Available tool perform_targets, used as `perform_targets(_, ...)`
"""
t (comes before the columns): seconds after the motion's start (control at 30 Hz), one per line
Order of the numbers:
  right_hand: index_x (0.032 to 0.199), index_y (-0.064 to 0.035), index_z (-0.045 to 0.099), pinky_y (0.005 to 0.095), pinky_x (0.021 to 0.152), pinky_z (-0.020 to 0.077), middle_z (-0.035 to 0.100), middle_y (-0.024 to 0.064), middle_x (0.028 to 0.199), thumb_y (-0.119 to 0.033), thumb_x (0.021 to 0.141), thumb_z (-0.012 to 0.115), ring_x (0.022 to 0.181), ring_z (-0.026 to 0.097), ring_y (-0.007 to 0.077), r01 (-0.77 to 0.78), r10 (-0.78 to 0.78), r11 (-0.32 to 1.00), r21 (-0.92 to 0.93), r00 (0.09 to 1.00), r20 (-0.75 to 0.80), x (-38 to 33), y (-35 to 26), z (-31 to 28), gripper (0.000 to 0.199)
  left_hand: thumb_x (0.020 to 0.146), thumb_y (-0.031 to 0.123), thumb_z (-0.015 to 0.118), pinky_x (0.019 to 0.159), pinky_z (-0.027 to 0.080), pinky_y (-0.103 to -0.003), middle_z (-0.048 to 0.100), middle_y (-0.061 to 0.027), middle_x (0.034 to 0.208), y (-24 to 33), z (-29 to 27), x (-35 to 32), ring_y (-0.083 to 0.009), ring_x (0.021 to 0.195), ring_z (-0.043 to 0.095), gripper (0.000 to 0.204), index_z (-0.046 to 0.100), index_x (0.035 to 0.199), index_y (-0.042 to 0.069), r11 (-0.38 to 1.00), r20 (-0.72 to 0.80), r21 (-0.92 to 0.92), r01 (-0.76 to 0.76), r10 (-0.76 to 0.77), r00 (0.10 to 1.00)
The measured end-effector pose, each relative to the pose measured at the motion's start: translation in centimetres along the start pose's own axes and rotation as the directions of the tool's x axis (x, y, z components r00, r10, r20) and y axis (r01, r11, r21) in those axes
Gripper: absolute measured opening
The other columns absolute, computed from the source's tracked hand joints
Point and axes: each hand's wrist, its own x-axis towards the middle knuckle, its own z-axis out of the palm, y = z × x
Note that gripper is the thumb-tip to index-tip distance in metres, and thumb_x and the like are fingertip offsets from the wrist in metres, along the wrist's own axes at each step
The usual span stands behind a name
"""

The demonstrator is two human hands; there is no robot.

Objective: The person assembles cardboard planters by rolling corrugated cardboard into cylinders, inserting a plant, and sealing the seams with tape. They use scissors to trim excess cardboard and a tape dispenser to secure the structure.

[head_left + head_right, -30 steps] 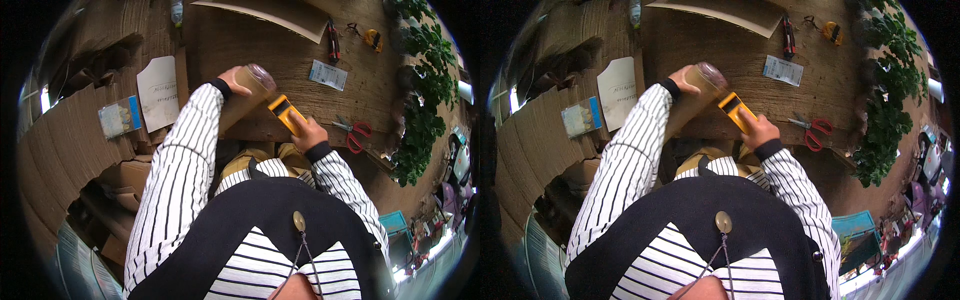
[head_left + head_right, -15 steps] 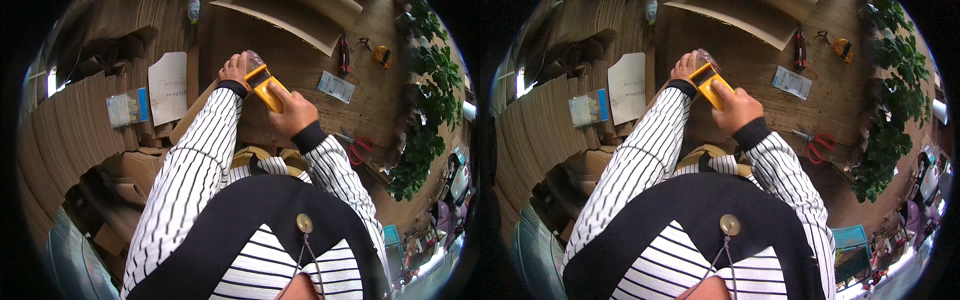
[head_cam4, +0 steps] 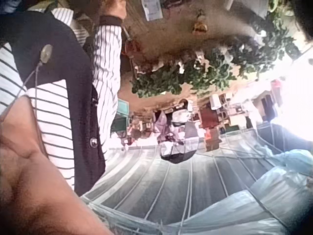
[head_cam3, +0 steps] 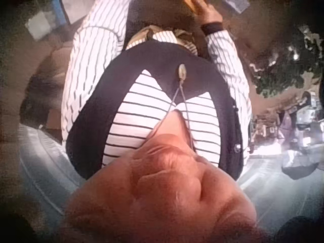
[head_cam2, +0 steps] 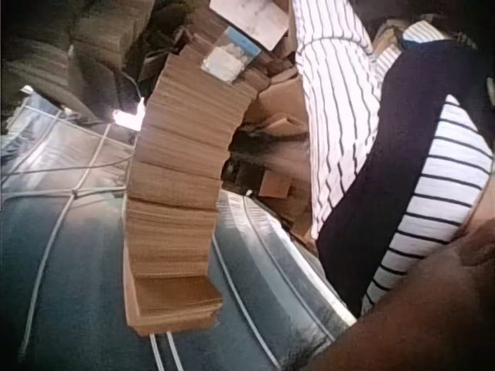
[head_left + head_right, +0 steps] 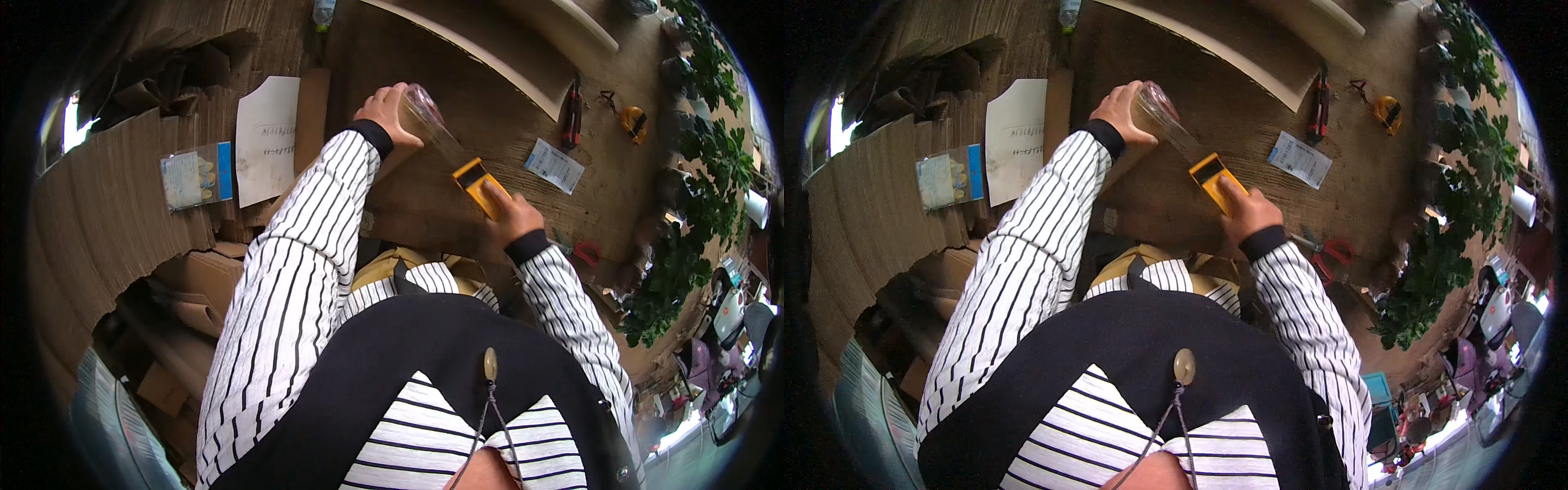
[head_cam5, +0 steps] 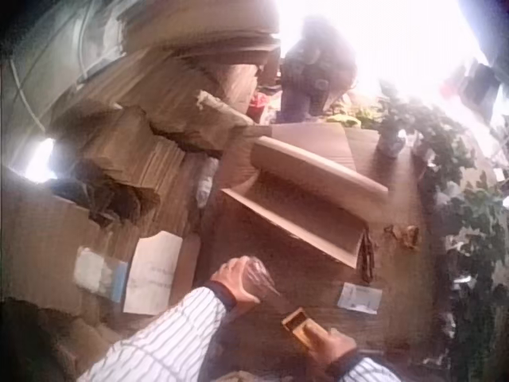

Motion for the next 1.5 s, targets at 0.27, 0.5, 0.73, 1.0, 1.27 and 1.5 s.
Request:
perform_targets(0.27,0.132,-0.0323,0.053,0.0421,0.076,0.0547,0.064,0.0145,0.098,-0.028,0.075,0.074,0.089,0.066,0.0329,-0.05,0.051,0.998,-0.042,0.998,0.033,8.8,-5.5,1.0,0.06,0.048,0.046,0.091,0.102,0.041,-0.039,0.054,-0.0214,0.127,-3.6,-2.2,4.6,-0.0336,0.121,0.051,0.11,0.04,0.135,0.002,0.937,0.153,-0.32,-0.138,0.195,0.969)
perform_targets(0.5,0.134,-0.0311,0.053,0.0423,0.062,0.0529,0.056,0.0118,0.083,-0.016,0.065,0.074,0.072,0.062,0.0329,0.076,-0.07,0.995,0.063,0.994,-0.086,-5.9,1.0,0.5,0.073,0.06,0.027,0.09,0.098,0.043,-0.034,0.057,-0.01,0.121,-0.3,7.7,-0.3,-0.0192,0.112,0.054,0.096,0.04,0.137,0.002,0.389,0.441,-0.886,0.253,0.536,0.72)
perform_targets(0.73,0.132,-0.0266,0.055,0.0415,0.063,0.0525,0.055,0.0134,0.084,-0.014,0.065,0.073,0.071,0.062,0.0345,0.106,-0.095,0.99,0.091,0.988,-0.122,-7.3,2.0,2.0,0.07,0.064,0.046,0.08,0.113,0.028,-0.043,0.028,-0.0193,0.15,0.3,7.9,-4.5,-0.0336,0.138,0.031,0.108,0.027,0.149,0.006,0.699,0.23,-0.705,-0.123,0.389,0.892)
perform_targets(1.0,0.133,-0.0295,0.054,0.0401,0.065,0.0534,0.058,0.0127,0.084,-0.024,0.069,0.075,0.073,0.064,0.0308,0.217,-0.206,0.975,0.056,0.966,-0.156,-2.7,-4.1,-3.4,0.067,0.058,0.037,0.083,0.109,0.028,-0.054,0.029,-0.0105,0.148,5.8,6.6,-8.1,-0.0355,0.135,0.031,0.11,0.022,0.147,0.017,0.985,-0.139,0.042,0.168,-0.161,0.977)
perform_targets(1.27,0.13,-0.0292,0.057,0.0401,0.053,0.0518,0.054,0.0104,0.074,-0.017,0.063,0.078,0.058,0.061,0.0291,0.305,-0.299,0.952,0.01,0.938,-0.175,-11.6,1.1,-8.3,0.071,0.054,0.051,0.086,0.112,0.028,-0.048,0.023,-0.0099,0.152,7.2,5.0,-8.7,-0.0332,0.139,0.026,0.12,0.018,0.148,0.02,0.974,-0.016,0.071,0.216,-0.215,0.976)
perform_targets(1.5,0.135,-0.0322,0.051,0.0416,0.06,0.0535,0.057,0.0126,0.086,-0.018,0.067,0.077,0.068,0.064,0.032,0.213,-0.215,0.977,-0.028,0.974,-0.065,-6.6,3.8,-1.4,0.074,0.05,0.048,0.089,0.11,0.034,-0.042,0.036,-0.0186,0.145,0.4,5.6,-4.9,-0.0363,0.133,0.038,0.12,0.028,0.146,0.011,0.973,0.028,-0.23,0.002,0.004,1.0)
